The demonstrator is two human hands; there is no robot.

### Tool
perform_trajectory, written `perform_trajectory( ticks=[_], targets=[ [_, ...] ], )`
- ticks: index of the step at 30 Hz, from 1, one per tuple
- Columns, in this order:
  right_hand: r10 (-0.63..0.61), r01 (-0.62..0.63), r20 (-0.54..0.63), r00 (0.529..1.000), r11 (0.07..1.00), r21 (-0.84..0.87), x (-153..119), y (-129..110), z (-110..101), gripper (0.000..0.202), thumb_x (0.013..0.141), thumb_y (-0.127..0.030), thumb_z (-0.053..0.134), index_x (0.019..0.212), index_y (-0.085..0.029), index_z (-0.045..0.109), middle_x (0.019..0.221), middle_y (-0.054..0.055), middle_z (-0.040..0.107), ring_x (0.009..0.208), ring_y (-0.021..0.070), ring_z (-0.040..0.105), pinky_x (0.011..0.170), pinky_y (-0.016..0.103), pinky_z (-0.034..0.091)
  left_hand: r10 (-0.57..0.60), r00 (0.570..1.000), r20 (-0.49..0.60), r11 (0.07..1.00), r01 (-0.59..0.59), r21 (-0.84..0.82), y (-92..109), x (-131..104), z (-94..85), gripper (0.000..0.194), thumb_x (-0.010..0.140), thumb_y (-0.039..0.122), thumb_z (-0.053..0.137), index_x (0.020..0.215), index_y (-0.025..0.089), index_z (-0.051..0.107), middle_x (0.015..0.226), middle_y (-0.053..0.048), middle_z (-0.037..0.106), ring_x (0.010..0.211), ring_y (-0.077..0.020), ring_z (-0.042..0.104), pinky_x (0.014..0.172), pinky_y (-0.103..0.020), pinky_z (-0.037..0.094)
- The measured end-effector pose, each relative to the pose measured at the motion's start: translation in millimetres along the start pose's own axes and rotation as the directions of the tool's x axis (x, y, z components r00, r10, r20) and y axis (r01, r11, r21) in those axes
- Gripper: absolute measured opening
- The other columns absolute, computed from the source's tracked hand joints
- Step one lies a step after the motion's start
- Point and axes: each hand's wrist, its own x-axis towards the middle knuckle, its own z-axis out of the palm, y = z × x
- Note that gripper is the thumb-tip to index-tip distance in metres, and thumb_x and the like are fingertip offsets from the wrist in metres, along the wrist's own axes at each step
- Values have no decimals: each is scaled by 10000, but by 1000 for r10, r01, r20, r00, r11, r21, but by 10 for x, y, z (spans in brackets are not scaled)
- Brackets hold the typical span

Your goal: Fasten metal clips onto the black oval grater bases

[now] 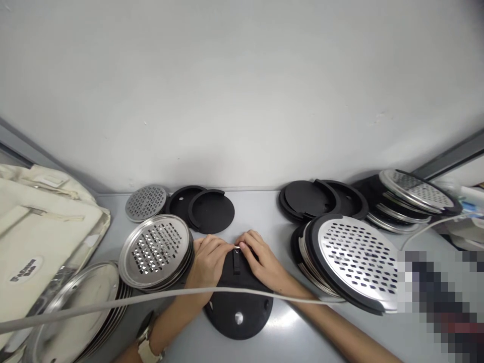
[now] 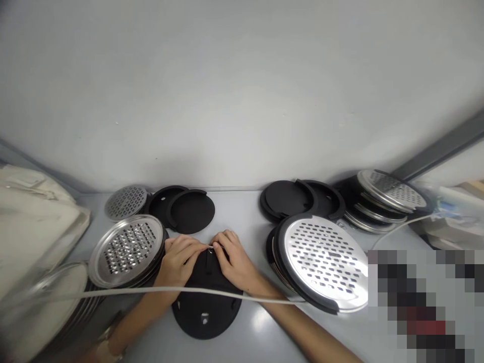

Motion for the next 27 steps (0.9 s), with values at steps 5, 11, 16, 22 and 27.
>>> perform_trajectory(
  ticks=[5,11,16,22,27],
  targets=[
    [-23,23,12,1000,1000,-5,2,-12,-16,207,986,-220,334,959,-240,538,948,32,530,954,180,485,911,350,395,2,1000,-11,1000,-2,-2,-3,-8,5,209,961,180,448,1032,240,635,889,-9,646,885,-175,554,821,-366,347],
    [-50,49,31,998,999,10,2,-48,-37,144,960,-219,411,1008,-261,540,987,27,542,989,185,483,949,372,378,11,1000,-27,999,-10,33,-25,-12,10,223,966,192,434,1038,238,640,872,-21,637,880,-179,551,805,-363,361],
    [-25,25,3,1000,1000,17,-5,-19,-22,68,901,-178,488,938,-233,502,946,29,526,942,192,486,881,366,414,13,999,-32,998,-11,60,-18,-14,13,210,958,177,445,988,227,646,879,-24,626,900,-179,554,828,-364,363],
    [-37,38,-25,999,999,21,-14,16,-4,121,875,-114,439,920,-225,460,920,30,500,898,190,470,830,349,423,40,999,-15,990,-37,133,13,-25,-20,213,945,161,459,1024,226,645,923,-37,615,950,-192,546,857,-368,359],
    [-64,64,-8,998,997,30,-17,-10,-19,169,862,-89,444,953,-226,482,958,31,506,954,190,469,874,350,405,73,997,17,985,-75,158,56,-27,-62,247,955,158,433,1088,234,626,962,-51,594,984,-204,533,872,-378,343]
  ],
)
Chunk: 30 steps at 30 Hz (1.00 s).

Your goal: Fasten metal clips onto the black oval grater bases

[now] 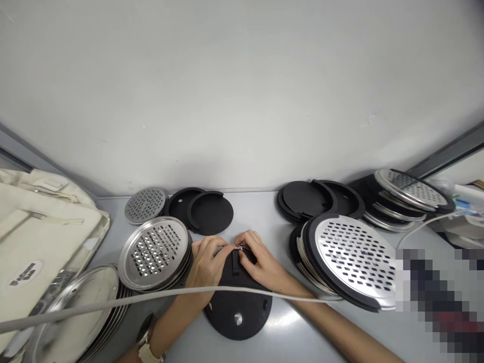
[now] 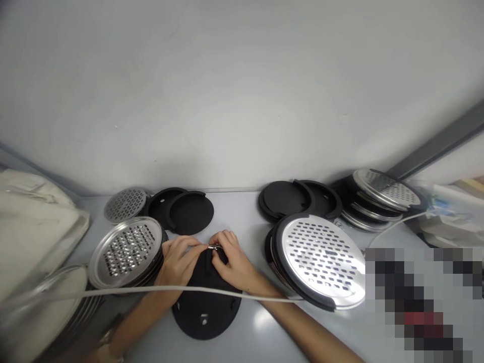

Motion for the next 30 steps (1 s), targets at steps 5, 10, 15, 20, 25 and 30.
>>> perform_trajectory(
  ticks=[5,10,15,20,25,30],
  targets=[
    [17,-17,0,1000,1000,-3,-1,-22,-17,118,888,-122,440,916,-227,488,935,27,503,928,185,475,867,351,408,29,1000,1,999,-29,28,24,9,-23,295,957,148,420,1174,246,594,976,-62,585,1000,-211,518,870,-382,341],
    [34,-35,-21,999,999,-9,5,0,3,75,905,-162,439,870,-224,465,906,31,489,902,190,475,823,349,423,1,999,34,1000,-1,11,32,33,-41,264,960,169,413,1122,230,611,966,-60,587,966,-208,531,858,-372,361],
    [56,-56,-57,997,998,-7,9,42,36,142,959,-216,379,839,-226,455,881,28,493,883,184,480,830,355,424,-42,996,73,999,44,-26,9,35,-15,233,976,196,387,1051,205,608,964,-48,603,955,-197,530,872,-371,359],
    [67,-68,-62,996,998,-14,8,44,37,128,965,-237,376,864,-228,454,883,26,507,876,185,488,824,352,429,-68,996,57,995,72,-74,-28,23,47,226,976,191,393,983,212,618,943,-36,612,932,-186,536,859,-364,352],
    [76,-77,-41,996,997,-15,13,23,28,120,966,-239,384,894,-229,479,899,27,525,894,183,494,842,353,424,-108,993,37,991,111,-76,-32,25,63,192,957,172,436,954,217,622,919,-17,620,914,-181,548,848,-359,354],
    [79,-80,-56,995,997,-12,19,23,38,127,964,-266,401,903,-229,507,898,28,544,901,186,511,842,353,431,-115,993,22,991,116,-62,-23,27,54,205,963,191,418,937,206,622,898,-32,622,896,-189,547,844,-371,358]
  ],
)
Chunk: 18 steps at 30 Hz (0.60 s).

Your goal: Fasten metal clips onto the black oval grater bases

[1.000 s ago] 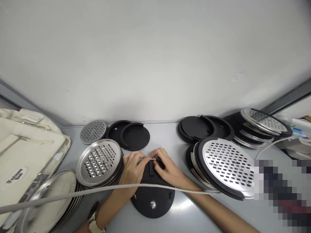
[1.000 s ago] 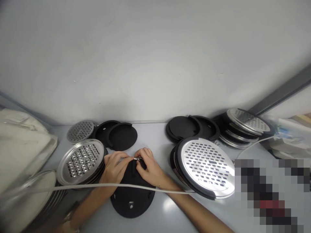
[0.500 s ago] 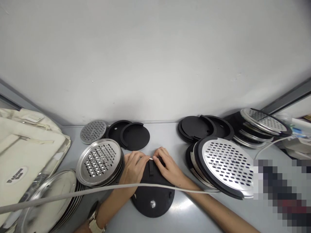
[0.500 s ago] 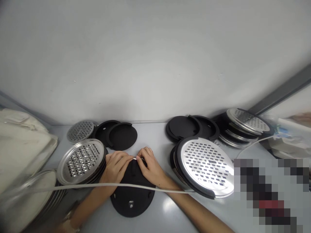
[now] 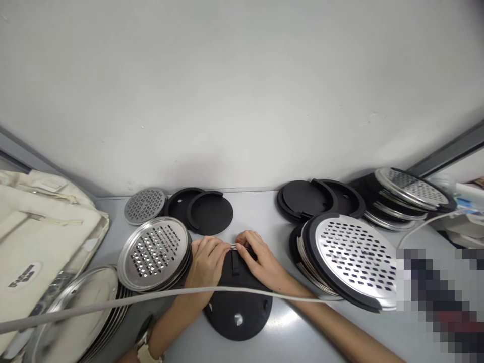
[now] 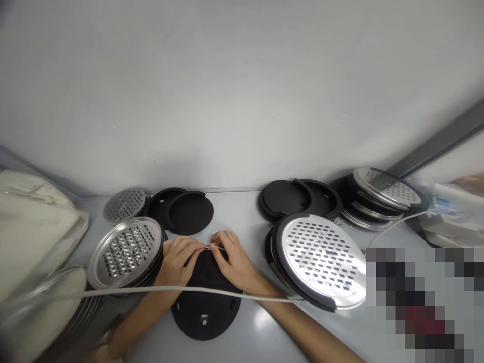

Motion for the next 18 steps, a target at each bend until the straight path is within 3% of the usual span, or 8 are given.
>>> perform_trajectory(
  ticks=[11,18],
  targets=[
    [6,-6,25,1000,1000,-17,6,-8,-15,188,979,-281,367,881,-238,522,903,30,538,923,191,504,880,365,420,30,1000,10,999,-30,-16,0,-13,3,214,965,169,412,991,218,618,909,-24,630,906,-180,545,831,-356,353],
    [-18,19,44,999,1000,-23,18,5,-17,220,985,-258,341,889,-244,539,889,25,526,907,189,500,884,366,416,12,1000,-1,999,-12,-32,-29,-20,19,209,962,175,424,929,217,626,890,-20,626,899,-181,556,838,-365,347]
  ],
)
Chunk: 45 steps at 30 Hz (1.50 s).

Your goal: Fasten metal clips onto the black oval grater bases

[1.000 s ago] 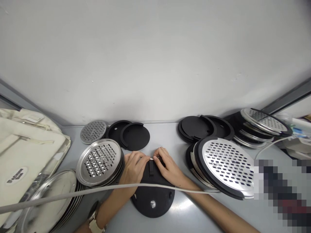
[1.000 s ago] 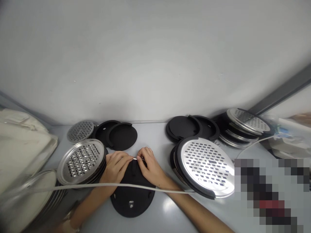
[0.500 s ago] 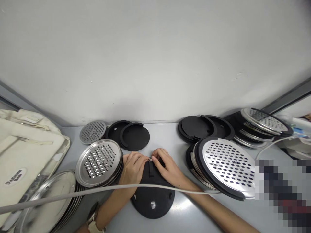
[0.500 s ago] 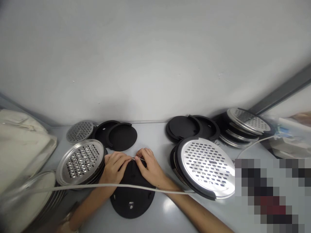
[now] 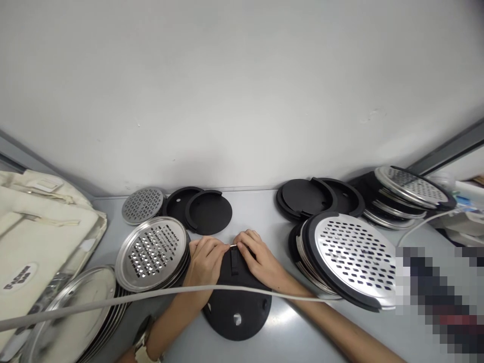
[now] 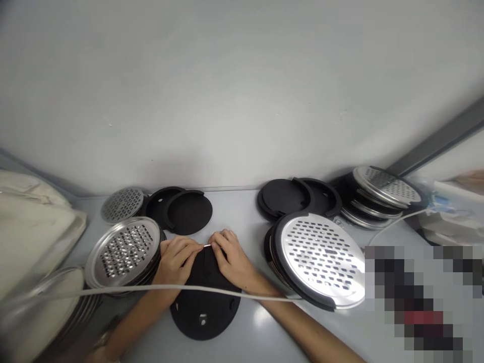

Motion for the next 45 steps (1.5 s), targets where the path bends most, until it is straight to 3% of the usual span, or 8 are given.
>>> perform_trajectory(
  ticks=[23,45],
  targets=[
    [5,-5,9,1000,1000,-21,19,15,11,191,986,-236,344,866,-224,492,879,19,516,893,176,476,854,341,401,-21,1000,-9,998,20,-53,7,-8,32,197,948,148,448,965,226,628,897,-2,626,895,-168,560,851,-352,337],
    [-15,19,81,997,999,-48,0,-30,-21,327,967,-137,317,1173,-309,503,978,33,513,955,199,465,911,386,393,-28,997,-69,982,15,-191,-18,59,46,164,886,88,536,858,204,647,816,15,630,814,-148,561,779,-318,368]
  ],
)
